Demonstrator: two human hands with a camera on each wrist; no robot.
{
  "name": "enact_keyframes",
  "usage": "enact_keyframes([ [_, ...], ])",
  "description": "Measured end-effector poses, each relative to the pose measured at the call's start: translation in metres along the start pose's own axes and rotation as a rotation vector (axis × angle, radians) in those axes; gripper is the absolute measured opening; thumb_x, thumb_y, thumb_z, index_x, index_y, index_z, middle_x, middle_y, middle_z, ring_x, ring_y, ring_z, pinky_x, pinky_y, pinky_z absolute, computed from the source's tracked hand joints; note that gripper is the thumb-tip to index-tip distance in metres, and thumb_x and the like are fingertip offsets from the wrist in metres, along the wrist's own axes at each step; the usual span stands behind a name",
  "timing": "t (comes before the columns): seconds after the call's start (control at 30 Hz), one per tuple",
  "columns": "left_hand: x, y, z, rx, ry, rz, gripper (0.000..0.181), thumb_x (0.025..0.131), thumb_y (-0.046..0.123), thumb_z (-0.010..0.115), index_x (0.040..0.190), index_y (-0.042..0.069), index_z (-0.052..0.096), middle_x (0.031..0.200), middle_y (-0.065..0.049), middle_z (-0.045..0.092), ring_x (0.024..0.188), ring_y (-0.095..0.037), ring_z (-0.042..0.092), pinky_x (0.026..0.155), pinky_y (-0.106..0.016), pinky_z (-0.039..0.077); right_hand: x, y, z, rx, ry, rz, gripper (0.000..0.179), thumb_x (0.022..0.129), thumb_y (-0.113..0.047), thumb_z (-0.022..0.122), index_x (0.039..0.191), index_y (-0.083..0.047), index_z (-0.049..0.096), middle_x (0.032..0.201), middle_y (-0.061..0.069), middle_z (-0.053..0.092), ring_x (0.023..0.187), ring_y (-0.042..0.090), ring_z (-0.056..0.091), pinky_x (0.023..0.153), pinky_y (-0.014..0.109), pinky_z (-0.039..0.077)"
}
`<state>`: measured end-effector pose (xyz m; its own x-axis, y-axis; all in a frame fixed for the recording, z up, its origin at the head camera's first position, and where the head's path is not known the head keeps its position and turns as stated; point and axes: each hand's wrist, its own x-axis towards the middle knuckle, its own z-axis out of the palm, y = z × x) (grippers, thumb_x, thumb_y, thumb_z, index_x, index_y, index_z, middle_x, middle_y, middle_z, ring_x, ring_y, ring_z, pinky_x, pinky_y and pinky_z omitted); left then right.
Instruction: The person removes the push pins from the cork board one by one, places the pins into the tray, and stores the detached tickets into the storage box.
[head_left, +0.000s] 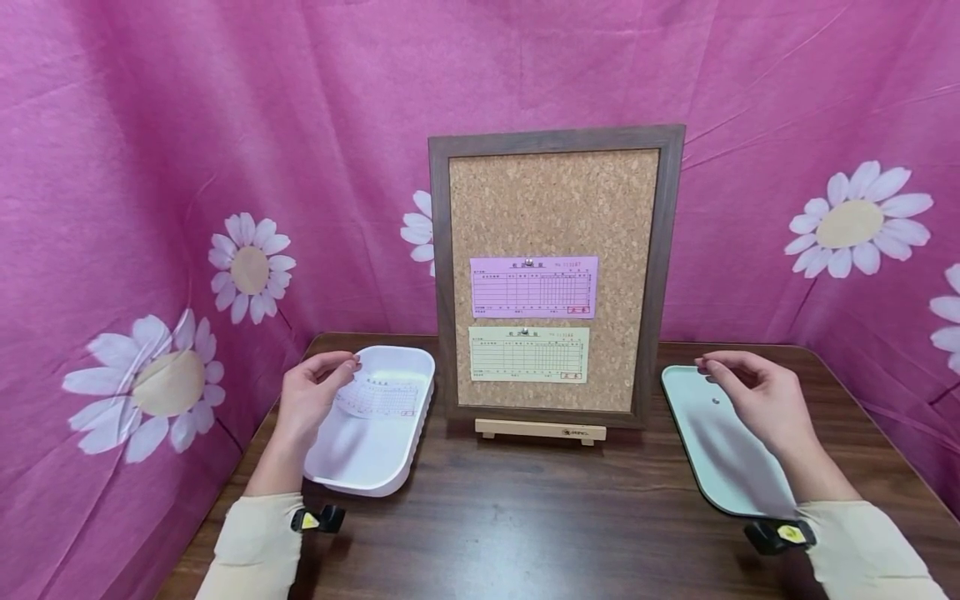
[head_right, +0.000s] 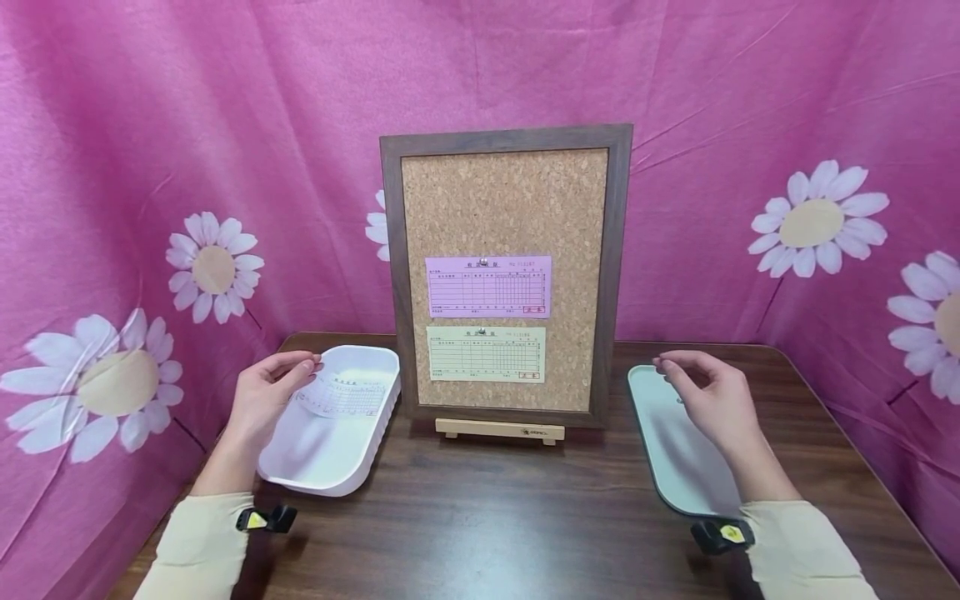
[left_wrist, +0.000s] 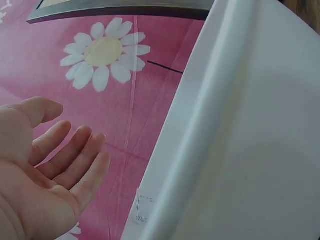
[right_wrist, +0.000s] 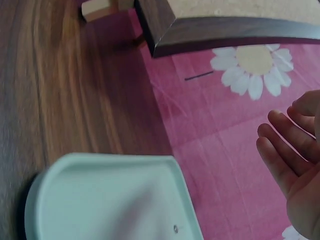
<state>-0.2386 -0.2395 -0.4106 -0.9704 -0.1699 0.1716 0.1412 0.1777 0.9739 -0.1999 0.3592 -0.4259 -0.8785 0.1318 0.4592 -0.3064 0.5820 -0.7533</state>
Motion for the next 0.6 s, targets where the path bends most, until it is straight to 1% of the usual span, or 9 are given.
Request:
enact_keyframes([
  [0.13,0.000,0.000,0.004,-0.031,-0.017,0.016,0.031,0.104,0.002,0.067,0.128,-0.018,0.066,0.096,0.019,0.077,0.095,0.004,0.074,0.089,-0.016,0.061,0.001,-0.007,0.003,0.001,-0.011,-0.019,0.018,0.103,-0.003,0.070,0.117,0.009,0.075,0.098,-0.037,0.072,0.086,-0.017,0.070,0.074,0.002,0.052],
  [0.37,0.000,0.002,0.008,-0.041,-0.026,0.009,0.031,0.105,0.002,0.065,0.129,-0.018,0.065,0.096,0.021,0.076,0.096,0.004,0.074,0.090,-0.017,0.062,0.003,-0.019,0.005,0.011,-0.015,-0.039,0.018,0.103,-0.003,0.071,0.117,0.008,0.075,0.099,-0.036,0.073,0.087,-0.017,0.069,0.074,0.002,0.050],
  [0.5,-0.001,0.004,0.012,-0.051,-0.032,0.006,0.030,0.105,0.000,0.065,0.129,-0.018,0.065,0.097,0.019,0.077,0.095,0.003,0.074,0.090,-0.018,0.062,0.003,-0.023,0.007,0.029,-0.015,-0.047,0.018,0.102,-0.002,0.072,0.117,0.008,0.075,0.099,-0.035,0.074,0.087,-0.016,0.069,0.071,0.003,0.050],
  [0.6,0.000,0.005,0.015,-0.061,-0.039,0.004,0.030,0.104,0.000,0.066,0.128,-0.018,0.065,0.100,0.015,0.079,0.095,0.002,0.074,0.090,-0.018,0.062,0.002,-0.027,0.008,0.040,-0.017,-0.048,0.018,0.102,-0.003,0.072,0.117,0.007,0.075,0.099,-0.034,0.075,0.086,-0.015,0.069,0.064,0.007,0.049],
])
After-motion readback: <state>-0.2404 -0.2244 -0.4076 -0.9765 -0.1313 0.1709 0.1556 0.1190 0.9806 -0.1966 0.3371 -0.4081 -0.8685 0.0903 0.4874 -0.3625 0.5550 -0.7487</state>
